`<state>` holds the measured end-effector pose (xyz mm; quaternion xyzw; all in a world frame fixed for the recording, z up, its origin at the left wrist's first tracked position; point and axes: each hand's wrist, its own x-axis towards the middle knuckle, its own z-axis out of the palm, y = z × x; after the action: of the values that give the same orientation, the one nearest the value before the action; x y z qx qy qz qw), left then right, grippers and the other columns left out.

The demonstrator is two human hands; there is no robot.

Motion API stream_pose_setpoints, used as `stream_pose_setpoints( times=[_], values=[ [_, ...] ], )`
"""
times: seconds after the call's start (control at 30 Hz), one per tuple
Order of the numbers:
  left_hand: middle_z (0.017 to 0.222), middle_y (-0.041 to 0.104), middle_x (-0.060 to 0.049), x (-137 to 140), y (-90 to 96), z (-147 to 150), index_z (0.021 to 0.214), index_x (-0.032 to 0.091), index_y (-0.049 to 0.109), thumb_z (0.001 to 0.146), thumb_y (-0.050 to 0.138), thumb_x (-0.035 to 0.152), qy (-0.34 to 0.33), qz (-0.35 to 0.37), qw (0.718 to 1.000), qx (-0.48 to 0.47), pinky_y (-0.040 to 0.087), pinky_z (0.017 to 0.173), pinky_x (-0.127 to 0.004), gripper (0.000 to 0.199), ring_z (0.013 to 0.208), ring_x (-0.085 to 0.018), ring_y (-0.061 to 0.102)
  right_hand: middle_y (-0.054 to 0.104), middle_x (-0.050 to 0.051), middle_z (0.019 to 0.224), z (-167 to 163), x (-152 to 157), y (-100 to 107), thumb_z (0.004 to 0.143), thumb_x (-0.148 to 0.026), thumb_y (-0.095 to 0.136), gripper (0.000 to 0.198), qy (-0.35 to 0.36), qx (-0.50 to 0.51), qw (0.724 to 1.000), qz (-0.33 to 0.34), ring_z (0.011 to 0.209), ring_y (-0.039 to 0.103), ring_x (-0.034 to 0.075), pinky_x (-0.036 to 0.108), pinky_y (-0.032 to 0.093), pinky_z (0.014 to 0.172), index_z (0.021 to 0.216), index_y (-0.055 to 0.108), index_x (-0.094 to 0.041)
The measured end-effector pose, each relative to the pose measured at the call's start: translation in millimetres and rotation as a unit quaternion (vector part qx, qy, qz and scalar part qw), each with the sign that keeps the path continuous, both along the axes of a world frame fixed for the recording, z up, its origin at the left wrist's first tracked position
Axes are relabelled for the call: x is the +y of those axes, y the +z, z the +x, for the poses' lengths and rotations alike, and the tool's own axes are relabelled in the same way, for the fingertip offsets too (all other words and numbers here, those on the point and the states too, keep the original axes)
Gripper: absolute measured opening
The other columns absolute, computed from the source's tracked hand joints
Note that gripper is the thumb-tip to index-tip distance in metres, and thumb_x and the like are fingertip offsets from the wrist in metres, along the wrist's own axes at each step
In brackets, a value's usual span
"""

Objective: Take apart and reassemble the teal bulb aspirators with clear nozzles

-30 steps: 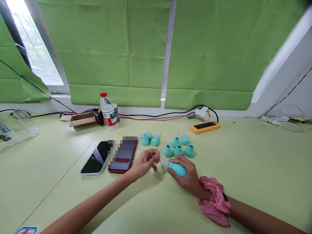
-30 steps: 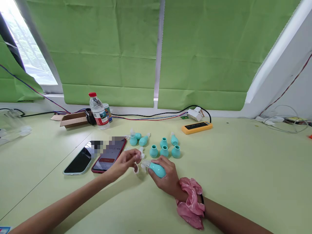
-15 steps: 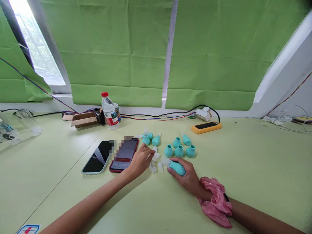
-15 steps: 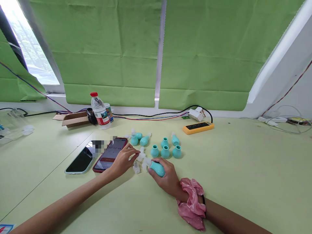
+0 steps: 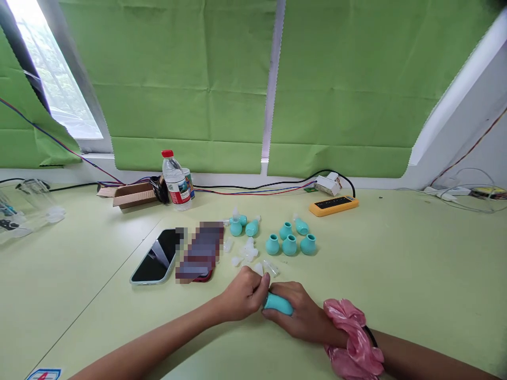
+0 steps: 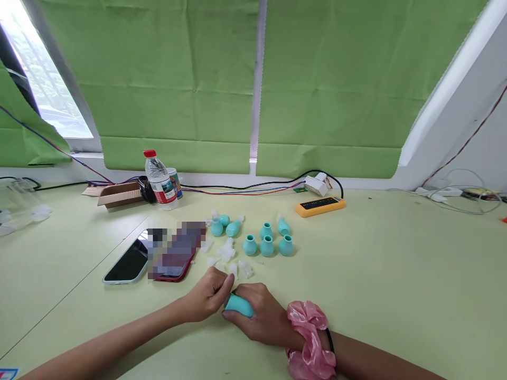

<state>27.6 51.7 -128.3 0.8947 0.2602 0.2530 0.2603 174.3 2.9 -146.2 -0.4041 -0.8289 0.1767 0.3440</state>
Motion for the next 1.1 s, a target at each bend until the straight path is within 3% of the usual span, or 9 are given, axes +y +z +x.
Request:
stream_pose_setpoints(
  times=[0.27,0.33,0.4,0.5,0.57,0.63,0.77,0.97,1.1],
  values=[
    [0.036,0.018,0.007,-6.0,8.7,3.6,0.042,0.018,0.021,0.076,0.030,0.050,-0.054,-0.362,0.926,-0.094,0.016,0.036,-0.020,0.048,0.035,-0.004,0.017,0.058,0.002,0.063,0.8,-10.9,7.7,0.077,-0.035,0.044,0.018,0.065,-0.017,0.987,0.149,0.059,0.054,0.013,0.023,0.039,0.055,0.082,0.050,-0.019],
    [0.035,0.016,0.008,1.3,7.6,3.2,0.044,0.020,0.021,0.077,0.025,0.049,-0.011,-0.403,0.905,-0.140,0.019,0.036,-0.021,0.044,0.033,-0.005,0.018,0.057,0.001,0.062,1.4,-12.8,10.9,0.076,-0.030,0.046,0.012,0.101,-0.049,0.979,0.171,0.058,0.052,0.012,0.023,0.038,0.054,0.080,0.049,-0.020],
    [0.038,0.020,0.007,11.8,7.8,-0.2,0.047,0.020,0.024,0.079,0.018,0.048,0.090,-0.332,0.925,-0.161,0.022,0.037,-0.022,0.043,0.034,-0.006,0.021,0.055,0.000,0.061,2.5,-12.5,13.1,0.074,-0.029,0.049,0.010,0.094,-0.048,0.981,0.164,0.057,0.050,0.012,0.023,0.037,0.054,0.078,0.047,-0.020],
    [0.054,0.042,-0.001,26.4,10.6,-9.3,0.054,0.016,0.039,0.081,0.024,0.046,0.165,-0.015,0.984,-0.066,0.035,0.052,-0.028,0.043,0.054,-0.013,0.041,0.050,0.000,0.061,5.4,-7.5,14.3,0.073,-0.028,0.049,0.010,0.041,0.006,0.990,0.137,0.057,0.047,0.012,0.024,0.037,0.053,0.076,0.045,-0.020],
    [0.075,0.050,-0.007,32.0,11.5,-14.3,0.065,0.015,0.047,0.080,0.032,0.044,0.167,0.167,0.971,0.034,0.037,0.065,-0.034,0.036,0.074,-0.020,0.045,0.049,0.001,0.064,8.6,-2.8,15.3,0.074,-0.027,0.047,0.009,0.029,0.041,0.990,0.132,0.060,0.046,0.013,0.025,0.037,0.054,0.077,0.045,-0.019],
    [0.090,0.050,-0.011,34.0,9.5,-16.1,0.076,0.015,0.050,0.080,0.035,0.042,0.199,0.254,0.940,0.108,0.036,0.072,-0.040,0.032,0.087,-0.024,0.043,0.049,0.003,0.071,13.0,1.8,17.9,0.075,-0.025,0.046,0.008,0.009,0.069,0.989,0.133,0.066,0.047,0.014,0.027,0.039,0.058,0.081,0.047,-0.019],
    [0.107,0.044,-0.013,34.0,-2.2,-14.1,0.089,0.014,0.049,0.084,0.030,0.035,0.243,0.273,0.914,0.175,0.032,0.081,-0.047,0.028,0.103,-0.027,0.036,0.047,0.006,0.081,27.9,13.9,29.7,0.078,-0.026,0.043,0.016,-0.095,0.115,0.974,0.171,0.076,0.048,0.017,0.030,0.040,0.065,0.090,0.051,-0.018],
    [0.124,0.032,-0.014,34.2,-16.7,-14.1,0.118,0.019,0.032,0.086,0.022,0.032,0.188,0.203,0.940,0.198,0.032,0.084,-0.049,0.036,0.114,-0.026,0.029,0.053,0.006,0.083,80.6,58.5,44.9,0.078,-0.036,0.042,0.022,-0.295,0.152,0.910,0.247,0.078,0.050,0.018,0.030,0.040,0.068,0.084,0.053,-0.018],
    [0.132,0.022,-0.015,32.8,-20.8,-13.6,0.126,0.019,0.021,0.086,0.018,0.036,0.168,0.161,0.949,0.213,0.028,0.087,-0.054,0.044,0.120,-0.029,0.021,0.058,0.006,0.085,127.8,95.7,28.3,0.076,-0.044,0.042,0.032,-0.396,0.101,0.901,0.145,0.071,0.052,0.017,0.026,0.041,0.058,0.088,0.054,-0.017]
  ],
)
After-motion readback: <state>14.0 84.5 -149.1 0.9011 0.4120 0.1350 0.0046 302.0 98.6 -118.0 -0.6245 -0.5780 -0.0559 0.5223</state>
